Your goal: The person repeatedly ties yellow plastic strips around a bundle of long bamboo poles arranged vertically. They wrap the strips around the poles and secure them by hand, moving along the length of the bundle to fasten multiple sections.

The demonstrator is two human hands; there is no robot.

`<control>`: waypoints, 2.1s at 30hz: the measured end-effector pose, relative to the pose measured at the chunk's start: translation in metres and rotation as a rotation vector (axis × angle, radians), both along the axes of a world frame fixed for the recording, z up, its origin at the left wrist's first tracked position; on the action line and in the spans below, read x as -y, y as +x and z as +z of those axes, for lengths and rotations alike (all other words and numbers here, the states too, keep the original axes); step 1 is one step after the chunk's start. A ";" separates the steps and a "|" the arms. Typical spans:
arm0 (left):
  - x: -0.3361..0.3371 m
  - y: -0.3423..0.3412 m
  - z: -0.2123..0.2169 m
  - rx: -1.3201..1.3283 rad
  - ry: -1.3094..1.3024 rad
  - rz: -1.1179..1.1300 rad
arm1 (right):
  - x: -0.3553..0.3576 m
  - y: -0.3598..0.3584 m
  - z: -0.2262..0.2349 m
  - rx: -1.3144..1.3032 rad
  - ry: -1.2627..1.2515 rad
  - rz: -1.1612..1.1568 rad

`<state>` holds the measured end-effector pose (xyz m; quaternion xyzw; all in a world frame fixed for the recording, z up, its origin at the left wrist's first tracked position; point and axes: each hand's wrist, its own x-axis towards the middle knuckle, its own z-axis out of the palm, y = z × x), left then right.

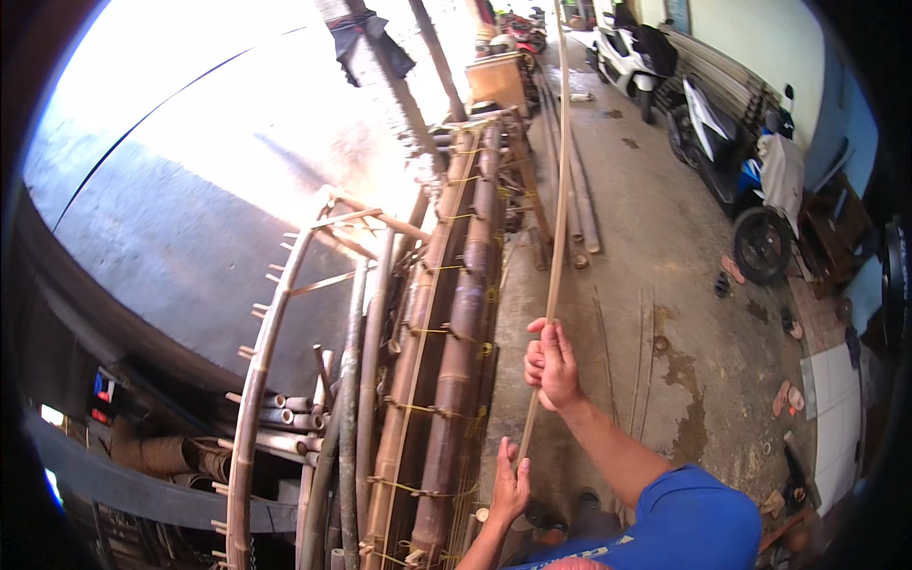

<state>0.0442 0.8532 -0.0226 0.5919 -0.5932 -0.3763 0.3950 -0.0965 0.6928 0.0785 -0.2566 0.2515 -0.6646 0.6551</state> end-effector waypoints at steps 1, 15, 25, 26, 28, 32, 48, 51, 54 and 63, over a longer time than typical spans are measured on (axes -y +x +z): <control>-0.005 0.013 0.021 -0.132 0.099 0.011 | 0.004 0.025 0.014 0.019 0.044 0.029; -0.073 0.196 0.055 0.720 0.486 0.816 | 0.051 0.149 -0.084 -0.512 0.013 1.104; 0.196 0.088 0.074 0.822 0.117 0.952 | 0.264 -0.096 -0.089 -0.867 -0.161 1.190; 0.233 0.076 0.080 0.760 0.035 0.876 | 0.291 -0.110 -0.100 -0.863 -0.132 1.144; 0.299 0.046 0.097 0.679 -0.036 0.791 | 0.346 -0.129 -0.099 -0.870 -0.139 1.023; 0.448 -0.011 0.123 0.567 -0.146 0.630 | 0.444 -0.176 -0.091 -0.700 0.027 0.680; 0.911 -0.087 0.036 0.680 0.135 0.160 | 0.677 -0.241 -0.133 -0.886 0.241 0.799; 0.939 -0.097 0.032 0.503 0.039 0.241 | 0.727 -0.239 -0.115 -0.852 0.295 0.791; 0.962 -0.112 0.025 0.452 0.112 0.326 | 0.789 -0.230 -0.121 -0.793 0.279 0.871; 0.996 -0.147 -0.001 0.440 0.227 0.542 | 0.918 -0.175 -0.103 0.061 0.577 0.509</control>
